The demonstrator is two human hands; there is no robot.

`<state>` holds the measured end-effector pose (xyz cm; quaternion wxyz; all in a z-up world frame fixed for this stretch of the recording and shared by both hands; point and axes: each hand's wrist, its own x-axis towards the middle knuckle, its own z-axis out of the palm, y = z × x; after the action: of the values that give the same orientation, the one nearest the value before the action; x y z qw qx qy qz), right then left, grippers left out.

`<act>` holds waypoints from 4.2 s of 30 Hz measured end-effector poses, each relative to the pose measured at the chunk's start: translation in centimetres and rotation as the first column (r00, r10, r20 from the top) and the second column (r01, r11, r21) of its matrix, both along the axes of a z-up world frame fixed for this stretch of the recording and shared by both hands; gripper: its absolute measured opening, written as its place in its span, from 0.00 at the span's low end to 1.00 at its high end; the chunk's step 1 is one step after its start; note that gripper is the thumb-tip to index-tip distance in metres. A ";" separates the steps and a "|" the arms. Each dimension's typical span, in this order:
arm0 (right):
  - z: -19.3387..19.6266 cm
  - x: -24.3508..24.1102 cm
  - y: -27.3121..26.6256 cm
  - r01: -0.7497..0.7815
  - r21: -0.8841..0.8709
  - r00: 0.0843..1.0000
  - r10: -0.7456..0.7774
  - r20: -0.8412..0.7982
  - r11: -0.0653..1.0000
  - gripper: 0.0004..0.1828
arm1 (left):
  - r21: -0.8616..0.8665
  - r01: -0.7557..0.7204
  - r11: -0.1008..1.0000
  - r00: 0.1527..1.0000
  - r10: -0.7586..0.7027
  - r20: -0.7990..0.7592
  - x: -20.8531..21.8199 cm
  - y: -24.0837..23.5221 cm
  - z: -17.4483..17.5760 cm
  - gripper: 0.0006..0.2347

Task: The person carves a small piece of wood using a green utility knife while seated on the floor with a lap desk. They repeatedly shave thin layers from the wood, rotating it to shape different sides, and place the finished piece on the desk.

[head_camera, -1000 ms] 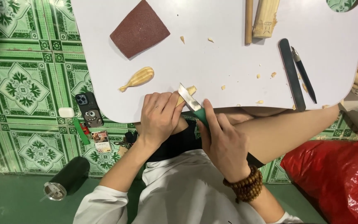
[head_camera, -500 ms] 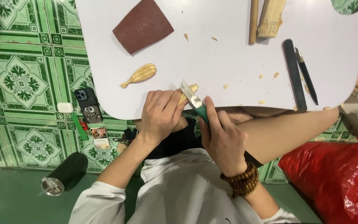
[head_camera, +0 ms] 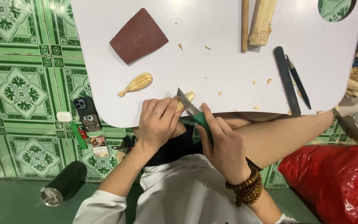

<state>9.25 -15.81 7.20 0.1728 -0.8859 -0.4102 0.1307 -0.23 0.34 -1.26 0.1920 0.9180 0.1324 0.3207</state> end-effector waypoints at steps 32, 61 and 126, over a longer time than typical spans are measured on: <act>-0.1 -0.6 0.5 -0.026 -0.036 0.968 0.034 0.249 0.999 0.24 | 0.016 0.016 1.000 0.999 -0.017 0.046 0.0 -0.2 -0.7 0.08; -0.8 -0.3 -1.2 -0.016 -0.033 0.999 0.017 0.040 0.999 0.27 | 0.101 0.030 0.994 0.996 -0.038 0.086 0.2 -0.2 0.4 0.09; -3.3 -1.4 -1.5 0.008 -0.037 0.966 0.002 0.257 0.999 0.27 | -0.054 0.016 0.998 0.998 -0.019 -0.063 0.3 -0.7 0.9 0.16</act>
<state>7.86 -17.29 3.89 0.1019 -0.8990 -0.4253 0.0223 0.10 -0.32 -0.40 0.2151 0.9233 0.1388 0.2862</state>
